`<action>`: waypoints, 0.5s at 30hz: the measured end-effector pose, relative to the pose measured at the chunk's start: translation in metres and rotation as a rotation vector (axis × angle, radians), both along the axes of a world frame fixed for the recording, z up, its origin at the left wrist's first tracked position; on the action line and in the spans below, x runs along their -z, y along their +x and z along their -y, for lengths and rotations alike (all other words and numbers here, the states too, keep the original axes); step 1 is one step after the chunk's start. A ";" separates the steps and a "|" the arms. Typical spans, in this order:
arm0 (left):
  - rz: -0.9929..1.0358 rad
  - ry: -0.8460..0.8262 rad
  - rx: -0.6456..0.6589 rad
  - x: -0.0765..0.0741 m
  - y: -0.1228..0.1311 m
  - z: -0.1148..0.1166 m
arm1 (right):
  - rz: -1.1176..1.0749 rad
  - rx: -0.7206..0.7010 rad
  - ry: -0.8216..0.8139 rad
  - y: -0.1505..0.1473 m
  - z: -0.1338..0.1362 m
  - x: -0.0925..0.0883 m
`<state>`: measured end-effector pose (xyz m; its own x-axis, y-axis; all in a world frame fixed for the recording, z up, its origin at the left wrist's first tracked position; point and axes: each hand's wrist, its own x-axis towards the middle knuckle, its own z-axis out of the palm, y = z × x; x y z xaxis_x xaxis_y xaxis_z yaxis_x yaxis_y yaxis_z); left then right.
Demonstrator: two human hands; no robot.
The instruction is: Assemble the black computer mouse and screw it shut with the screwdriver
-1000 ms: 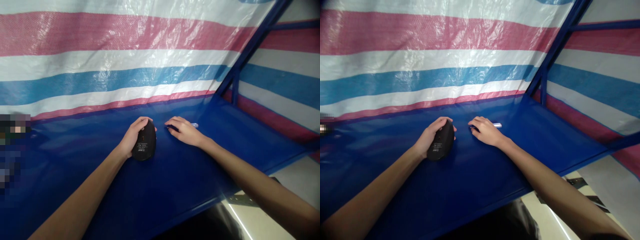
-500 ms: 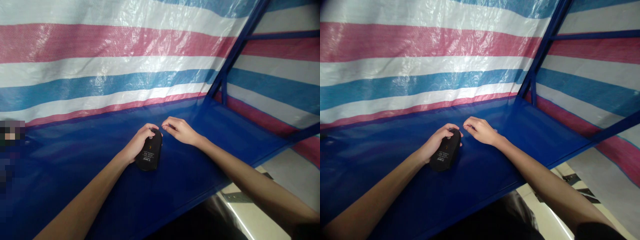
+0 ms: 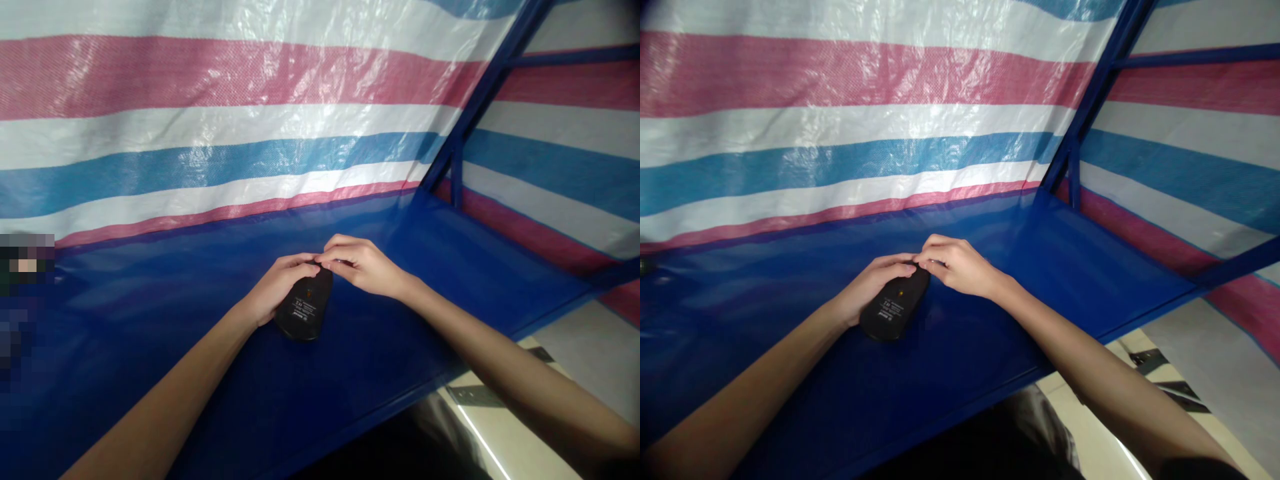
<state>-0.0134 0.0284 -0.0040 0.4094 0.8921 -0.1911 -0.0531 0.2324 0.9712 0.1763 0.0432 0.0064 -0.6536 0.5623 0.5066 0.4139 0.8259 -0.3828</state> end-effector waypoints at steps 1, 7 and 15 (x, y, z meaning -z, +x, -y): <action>0.002 0.001 0.004 0.000 0.000 0.000 | -0.014 -0.013 -0.026 0.000 -0.001 -0.001; 0.005 -0.001 0.022 0.003 -0.001 -0.001 | -0.089 -0.007 -0.151 0.000 -0.001 -0.004; 0.010 -0.007 0.036 0.001 -0.001 -0.001 | -0.119 -0.012 -0.224 0.000 -0.001 -0.004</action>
